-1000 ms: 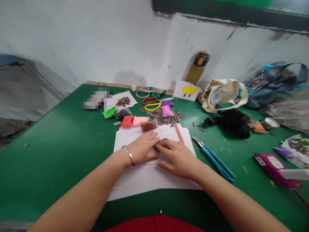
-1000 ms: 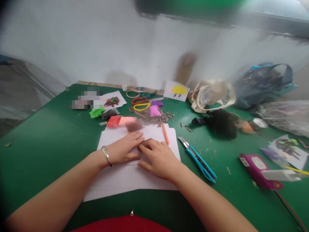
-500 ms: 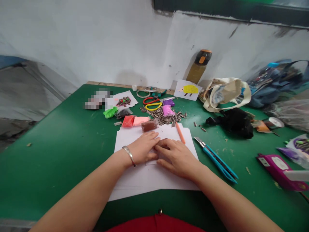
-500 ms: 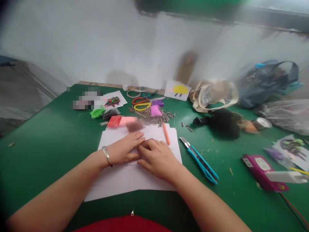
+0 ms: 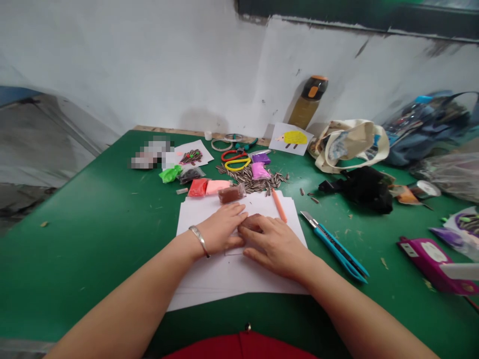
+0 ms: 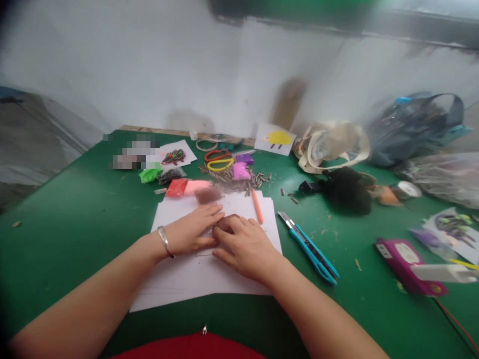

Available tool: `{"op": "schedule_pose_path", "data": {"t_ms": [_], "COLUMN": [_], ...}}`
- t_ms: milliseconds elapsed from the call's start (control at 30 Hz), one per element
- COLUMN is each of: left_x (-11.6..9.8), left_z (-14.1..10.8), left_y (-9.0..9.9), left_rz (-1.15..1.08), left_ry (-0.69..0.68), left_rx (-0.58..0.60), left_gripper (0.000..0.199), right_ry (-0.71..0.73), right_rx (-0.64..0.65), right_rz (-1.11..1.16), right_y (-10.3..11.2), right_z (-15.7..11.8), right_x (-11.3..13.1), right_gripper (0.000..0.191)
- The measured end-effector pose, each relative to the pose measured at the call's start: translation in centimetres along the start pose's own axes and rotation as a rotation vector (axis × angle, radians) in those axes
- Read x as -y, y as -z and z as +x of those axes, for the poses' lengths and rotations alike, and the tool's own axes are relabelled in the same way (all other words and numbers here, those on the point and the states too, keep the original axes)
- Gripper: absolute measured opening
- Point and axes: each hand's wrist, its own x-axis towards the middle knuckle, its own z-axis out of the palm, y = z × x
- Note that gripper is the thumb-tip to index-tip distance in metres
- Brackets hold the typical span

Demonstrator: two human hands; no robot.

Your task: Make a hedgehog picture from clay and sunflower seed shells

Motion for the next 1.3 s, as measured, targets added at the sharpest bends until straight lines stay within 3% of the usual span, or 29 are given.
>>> {"op": "schedule_pose_path", "data": {"t_ms": [367,700,1300], "left_x": [0.16,0.03,0.29], "left_z": [0.05,0.1,0.05], "left_y": [-0.13,-0.05,-0.27], "left_rz": [-0.019,0.004,0.008], "left_ry": [0.003,0.003,-0.012], "left_rx": [-0.009,-0.007,-0.028], "left_gripper": [0.056,0.048,0.056], "right_ry": [-0.031,-0.1,-0.113], "right_rx": [0.003,-0.024,-0.053], "right_rz": [-0.094,-0.085,-0.068], "right_y": [-0.38,-0.25,-0.29], "right_z": [0.77,0.57,0.42], "right_x": [0.37,0.2,-0.34], "right_gripper": [0.045,0.043,0.043]}}
